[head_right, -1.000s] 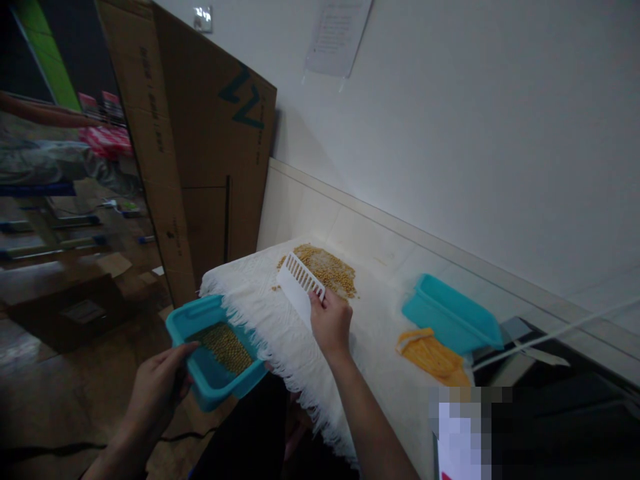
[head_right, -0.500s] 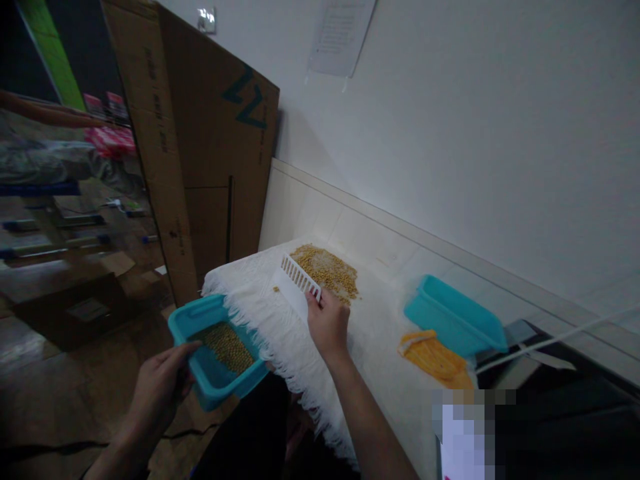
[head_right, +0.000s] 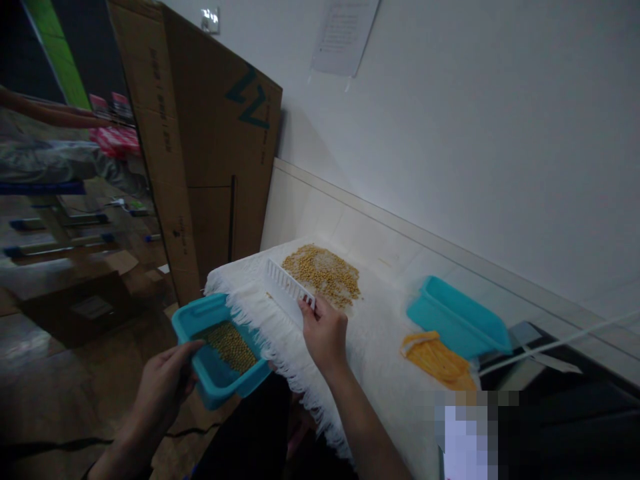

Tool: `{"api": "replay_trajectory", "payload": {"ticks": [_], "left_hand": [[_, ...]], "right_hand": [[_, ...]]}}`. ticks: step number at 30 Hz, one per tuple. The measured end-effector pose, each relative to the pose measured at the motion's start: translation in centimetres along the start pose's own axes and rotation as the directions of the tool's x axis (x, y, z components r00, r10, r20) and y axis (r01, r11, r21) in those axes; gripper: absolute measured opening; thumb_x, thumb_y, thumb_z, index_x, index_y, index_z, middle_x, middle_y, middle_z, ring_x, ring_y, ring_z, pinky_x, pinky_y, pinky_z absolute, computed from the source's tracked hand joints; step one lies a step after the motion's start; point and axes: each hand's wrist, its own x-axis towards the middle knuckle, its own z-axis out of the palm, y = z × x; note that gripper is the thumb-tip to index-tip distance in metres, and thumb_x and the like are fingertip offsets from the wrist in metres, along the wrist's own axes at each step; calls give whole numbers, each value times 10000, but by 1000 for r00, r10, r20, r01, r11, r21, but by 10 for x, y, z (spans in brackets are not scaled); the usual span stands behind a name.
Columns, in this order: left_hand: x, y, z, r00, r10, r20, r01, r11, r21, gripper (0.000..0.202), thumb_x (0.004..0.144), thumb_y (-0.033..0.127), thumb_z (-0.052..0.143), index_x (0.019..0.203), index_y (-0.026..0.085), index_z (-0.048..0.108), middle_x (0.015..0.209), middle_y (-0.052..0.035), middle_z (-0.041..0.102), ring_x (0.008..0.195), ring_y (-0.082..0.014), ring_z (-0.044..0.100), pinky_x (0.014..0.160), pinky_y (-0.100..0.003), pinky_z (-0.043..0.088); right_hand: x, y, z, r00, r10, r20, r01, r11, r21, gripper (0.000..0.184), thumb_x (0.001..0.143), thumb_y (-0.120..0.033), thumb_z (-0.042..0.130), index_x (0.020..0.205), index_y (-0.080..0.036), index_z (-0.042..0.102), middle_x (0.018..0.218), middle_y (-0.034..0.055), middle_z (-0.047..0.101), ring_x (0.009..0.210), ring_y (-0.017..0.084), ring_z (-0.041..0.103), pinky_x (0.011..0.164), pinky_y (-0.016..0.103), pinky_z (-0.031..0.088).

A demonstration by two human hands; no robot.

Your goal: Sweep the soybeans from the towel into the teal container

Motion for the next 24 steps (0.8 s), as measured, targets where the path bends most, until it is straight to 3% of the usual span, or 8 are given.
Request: {"api": "replay_trajectory", "payload": {"ticks": [8,12,24], "left_hand": [[-2,3,0,1000,-14,6,14,1000,-9,424,685,472,645,406,202,475,258,65,433,225,-83,339,262,-191,214],[-2,2,1,1000,-3,8,3,1000,-14,421,694,459,643,406,203,473,258,70,430,227,-77,339,264,-186,221],[-2,3,3,999,-37,9,37,999,-31,403,667,471,667,430,203,483,259,74,428,225,-86,345,261,-188,216]], "right_hand": [[2,3,-4,995,-23,-95,16,997,-72,238,859,-336,561,844,-142,699,711,51,710,600,156,639,609,232,476],[1,3,-3,998,-29,-53,23,994,-110,231,854,-315,559,788,-140,696,689,55,705,593,158,637,597,229,471],[0,-4,0,1000,-7,2,8,999,-47,217,859,-305,558,845,-143,702,737,61,719,622,162,652,638,235,491]]}}
